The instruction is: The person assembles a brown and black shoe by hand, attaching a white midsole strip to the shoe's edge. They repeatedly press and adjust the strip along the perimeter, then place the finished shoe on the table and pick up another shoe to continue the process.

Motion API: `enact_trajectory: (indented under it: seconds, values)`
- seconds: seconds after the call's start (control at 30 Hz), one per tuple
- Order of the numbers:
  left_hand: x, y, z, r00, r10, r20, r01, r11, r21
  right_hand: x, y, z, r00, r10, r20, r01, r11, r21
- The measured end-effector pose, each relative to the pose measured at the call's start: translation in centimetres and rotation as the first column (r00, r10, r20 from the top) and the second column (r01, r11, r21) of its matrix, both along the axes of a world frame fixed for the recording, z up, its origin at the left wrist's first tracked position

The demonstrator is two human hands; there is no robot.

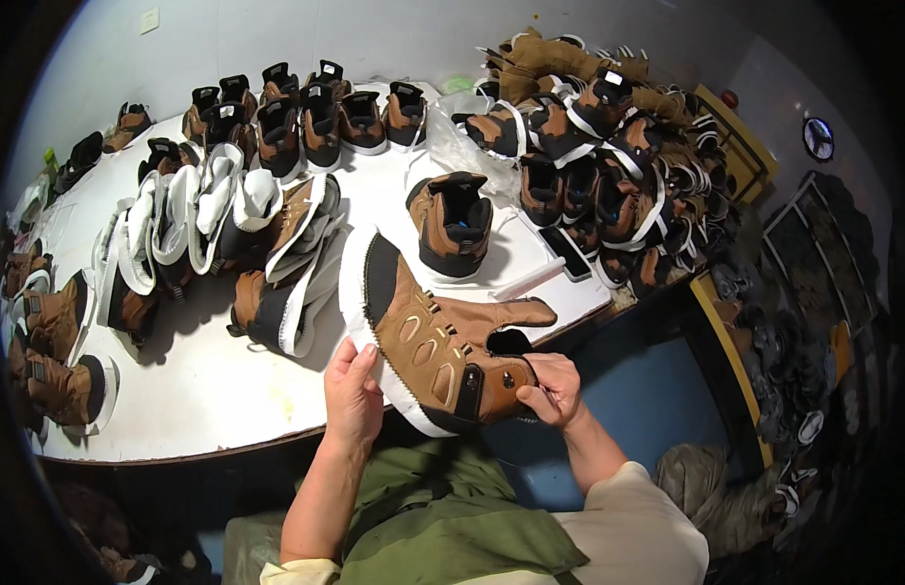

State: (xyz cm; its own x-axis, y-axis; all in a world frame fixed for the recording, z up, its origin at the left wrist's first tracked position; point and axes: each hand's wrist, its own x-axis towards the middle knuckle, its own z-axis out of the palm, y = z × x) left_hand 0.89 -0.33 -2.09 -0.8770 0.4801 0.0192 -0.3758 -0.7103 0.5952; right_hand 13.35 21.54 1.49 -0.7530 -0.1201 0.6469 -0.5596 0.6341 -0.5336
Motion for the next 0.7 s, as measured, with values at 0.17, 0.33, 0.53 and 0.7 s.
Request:
enact_trajectory:
  seconds: [0.17, 0.33, 0.53, 0.7]
  values:
    - [-0.4, -0.5, -1.5, 1.0, -0.006, -0.007, 0.006, 1.0, 0.009, 0.4, -1.3, 1.5, 0.999, 0.021, -0.032, -0.018, 0.996, 0.084]
    - [-0.3, -0.4, -1.7, 1.0, 0.001, -0.004, -0.001, 1.0, 0.02, 1.0, -0.8, 0.6, 0.998, 0.043, -0.053, -0.034, 0.987, 0.156]
    - [-0.3, -0.6, -1.8, 1.0, -0.017, -0.012, 0.017, 1.0, 0.0, 1.3, -0.8, 0.4, 0.997, 0.018, -0.071, -0.002, 0.976, 0.217]
    - [-0.4, -0.4, -0.9, 0.997, 0.074, -0.034, -0.076, 0.996, -0.042, 1.4, -0.9, -0.6, 0.991, 0.038, -0.129, 0.0, 0.96, 0.279]
